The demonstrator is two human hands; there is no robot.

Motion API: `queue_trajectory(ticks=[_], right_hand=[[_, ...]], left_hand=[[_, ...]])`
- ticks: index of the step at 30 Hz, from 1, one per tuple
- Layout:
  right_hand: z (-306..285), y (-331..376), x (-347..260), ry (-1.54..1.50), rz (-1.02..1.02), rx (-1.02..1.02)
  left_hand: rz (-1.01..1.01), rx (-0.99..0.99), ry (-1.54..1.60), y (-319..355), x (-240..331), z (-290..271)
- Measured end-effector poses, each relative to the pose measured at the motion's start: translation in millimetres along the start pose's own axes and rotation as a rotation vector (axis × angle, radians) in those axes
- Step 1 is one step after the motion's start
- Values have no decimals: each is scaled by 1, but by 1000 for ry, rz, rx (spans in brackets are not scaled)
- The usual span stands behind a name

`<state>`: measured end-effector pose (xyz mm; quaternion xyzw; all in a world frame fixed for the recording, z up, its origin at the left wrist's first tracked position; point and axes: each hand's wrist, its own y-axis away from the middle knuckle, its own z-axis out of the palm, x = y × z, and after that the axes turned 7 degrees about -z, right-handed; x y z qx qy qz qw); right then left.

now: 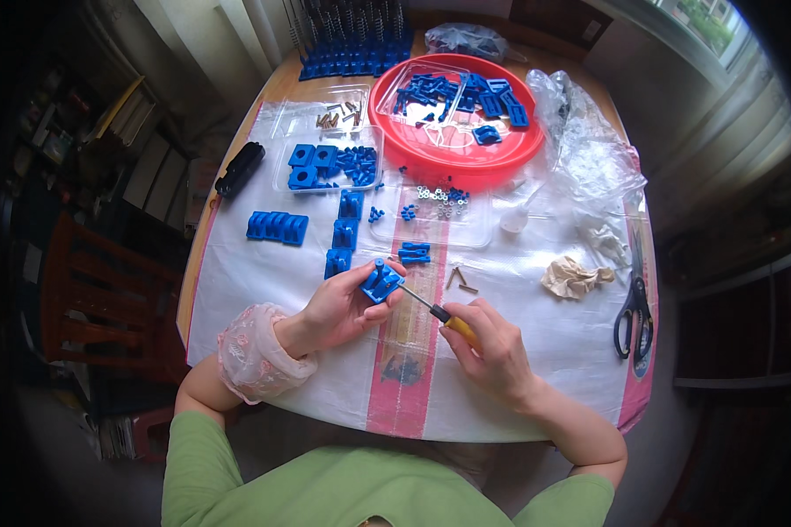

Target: Assembling blue plastic components using a screwdriver and wire cutters.

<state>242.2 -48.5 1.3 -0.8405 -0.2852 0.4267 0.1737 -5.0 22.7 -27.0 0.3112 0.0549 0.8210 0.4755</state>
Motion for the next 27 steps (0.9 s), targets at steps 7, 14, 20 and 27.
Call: queue_trajectory(ticks=[7, 14, 20, 27], right_hand=[[1, 1, -2, -12, -14, -70], [3, 2, -2, 0, -18, -71], [2, 6, -5, 146, -73, -148], [4, 7, -12, 190, -113, -178]], left_hand=[[-23, 36, 46, 1, 0, 6], [-14, 48, -33, 2, -3, 9], [120, 68, -177, 3, -12, 18], [153, 109, -336, 4, -15, 21]])
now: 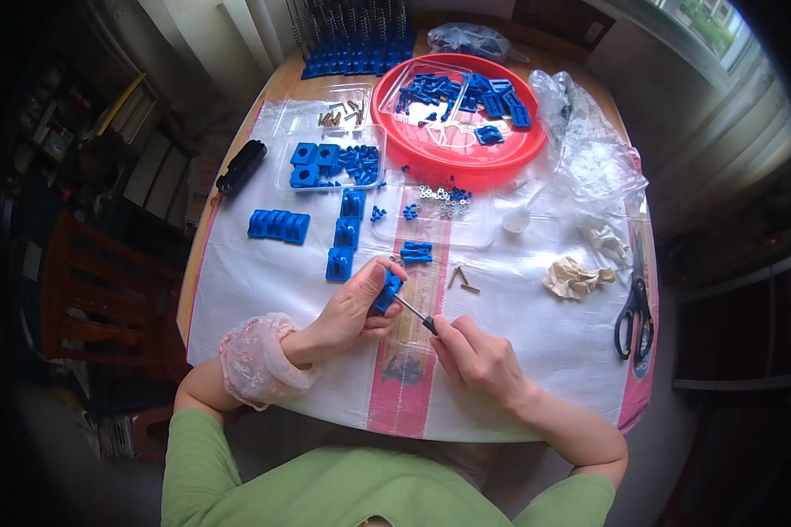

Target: Assembling blue plastic components using a screwdriver and wire cutters.

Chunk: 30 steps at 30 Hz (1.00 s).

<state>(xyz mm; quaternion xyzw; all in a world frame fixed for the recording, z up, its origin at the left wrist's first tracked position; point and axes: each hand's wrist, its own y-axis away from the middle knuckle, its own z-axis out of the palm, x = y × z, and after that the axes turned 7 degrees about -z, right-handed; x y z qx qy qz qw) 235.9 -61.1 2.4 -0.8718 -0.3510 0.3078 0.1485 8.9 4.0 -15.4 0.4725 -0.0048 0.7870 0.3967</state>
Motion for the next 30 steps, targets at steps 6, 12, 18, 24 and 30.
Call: queue_trajectory(ticks=[6, 12, 18, 24, 30], right_hand=[[5, 1, -2, -190, 97, 79], [8, 3, -2, -347, 200, 119], [6, 5, -5, -417, 283, 106], [5, 4, -4, -517, 358, 100], [-3, 0, 6, -484, 267, 86]], left_hand=[[-16, -1, -100, 0, -2, -3], [-28, -11, -121, 1, 0, -4], [-37, -32, -131, 1, 0, -4], [-33, -71, -96, 1, 1, -7], [48, 28, 154, -2, 6, -5]])
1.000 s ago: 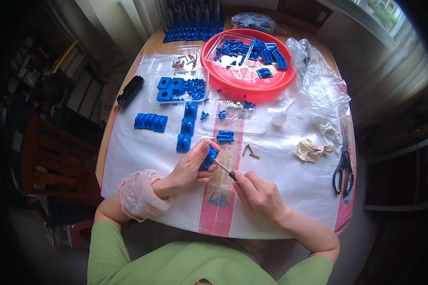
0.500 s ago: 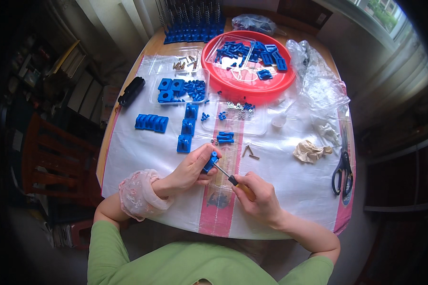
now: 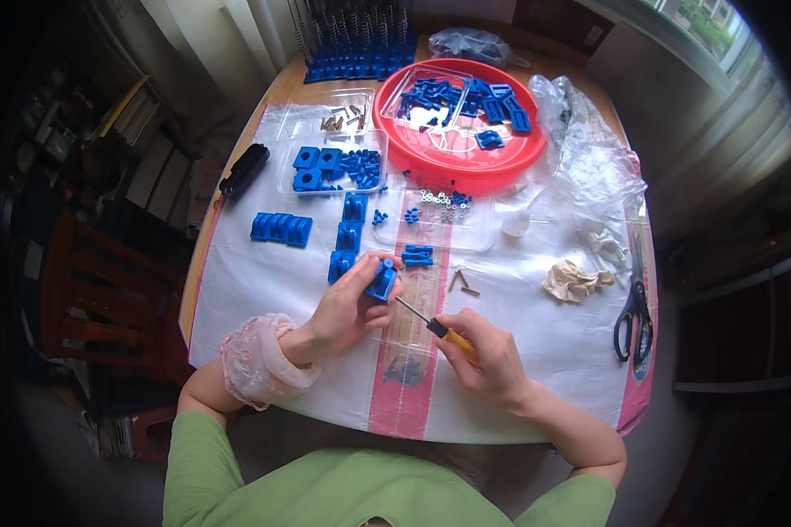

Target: Assembling blue plastic components using a screwdriver and wire cutters.

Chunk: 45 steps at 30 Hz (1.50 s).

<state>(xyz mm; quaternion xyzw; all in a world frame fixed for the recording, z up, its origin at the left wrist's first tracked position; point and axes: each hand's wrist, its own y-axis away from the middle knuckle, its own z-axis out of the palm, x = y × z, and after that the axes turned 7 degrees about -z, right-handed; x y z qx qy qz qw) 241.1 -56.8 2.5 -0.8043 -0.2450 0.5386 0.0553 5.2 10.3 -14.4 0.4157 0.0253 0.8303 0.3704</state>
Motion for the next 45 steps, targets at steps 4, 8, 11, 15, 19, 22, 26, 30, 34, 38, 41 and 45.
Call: queue_trajectory(ticks=[4, 8, 11, 15, 19, 22, 26, 30, 34, 38, 41, 45], right_hand=[[-6, 2, -1, -19, -31, 44], [-1, 0, 9, -112, 38, 40], [-2, 4, 7, -153, 158, 18], [3, 4, 12, -127, 117, 87], [2, 6, 12, -156, 136, 80], [0, 5, 10, -135, 120, 50], [2, 3, 6, -155, 109, 75], [1, 6, 5, -122, 102, 53], [-3, 6, 1, -25, 22, 50], [-1, 6, -1, 66, -136, 82], [0, 5, -5, 116, -210, 88], [-1, 8, -4, 90, -178, 47]], left_hand=[[2, -81, -20, 2, -1, 1], [-62, -203, -276, 8, -14, 9], [-82, -263, -568, 11, -14, 13], [13, -312, -778, 15, -16, 16], [56, -331, -828, 14, -18, 13], [61, -341, -838, 13, -19, 12], [64, -354, -857, 12, -19, 11], [75, -381, -920, 14, -15, 11], [21, -416, -829, 16, -12, 18], [-25, -417, -699, 16, -17, 17], [-78, -420, -584, 18, -19, 19], [-130, -463, -590, 15, -14, 15]])
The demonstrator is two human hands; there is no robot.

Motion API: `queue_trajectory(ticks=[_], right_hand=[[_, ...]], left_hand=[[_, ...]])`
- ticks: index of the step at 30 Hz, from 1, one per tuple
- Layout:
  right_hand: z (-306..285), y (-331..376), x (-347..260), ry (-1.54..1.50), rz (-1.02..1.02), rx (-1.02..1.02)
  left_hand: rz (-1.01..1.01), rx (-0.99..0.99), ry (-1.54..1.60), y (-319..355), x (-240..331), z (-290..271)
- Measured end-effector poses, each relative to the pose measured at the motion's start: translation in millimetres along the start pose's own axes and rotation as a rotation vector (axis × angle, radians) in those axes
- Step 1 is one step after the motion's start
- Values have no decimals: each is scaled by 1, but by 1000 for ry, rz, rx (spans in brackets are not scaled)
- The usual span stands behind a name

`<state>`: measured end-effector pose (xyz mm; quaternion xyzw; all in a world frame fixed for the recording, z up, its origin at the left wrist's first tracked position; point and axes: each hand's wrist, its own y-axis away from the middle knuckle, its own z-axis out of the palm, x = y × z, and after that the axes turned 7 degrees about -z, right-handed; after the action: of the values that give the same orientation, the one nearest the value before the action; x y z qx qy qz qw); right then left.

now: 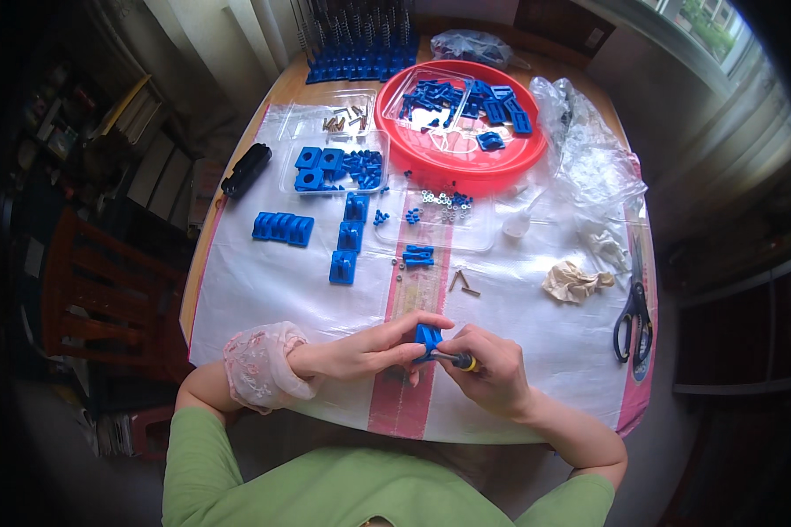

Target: Assembling blue plastic components using a screwdriver and wire cutters.

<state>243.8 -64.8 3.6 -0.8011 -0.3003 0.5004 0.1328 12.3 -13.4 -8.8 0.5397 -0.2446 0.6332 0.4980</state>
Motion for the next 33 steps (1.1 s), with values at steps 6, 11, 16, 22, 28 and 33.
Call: queue_trajectory(ticks=[6, 11, 16, 22, 28, 33], right_hand=[[-1, -2, -5, 38, 32, -56], [4, 5, -6, 4, -20, -143], [-1, 3, -10, -97, -30, -178], [-2, -2, -5, -106, 75, -25], [0, 4, 2, -102, 79, -93], [-3, 0, -1, -87, 122, -146]], left_hand=[[127, 200, -489, 5, 15, 6], [459, 507, -1052, 8, 19, 19], [465, 514, -1214, 19, 31, 23], [422, 922, -1166, 65, 99, 13], [246, 1277, -1167, 68, 86, -83], [202, 1251, -1181, 51, 54, -111]])
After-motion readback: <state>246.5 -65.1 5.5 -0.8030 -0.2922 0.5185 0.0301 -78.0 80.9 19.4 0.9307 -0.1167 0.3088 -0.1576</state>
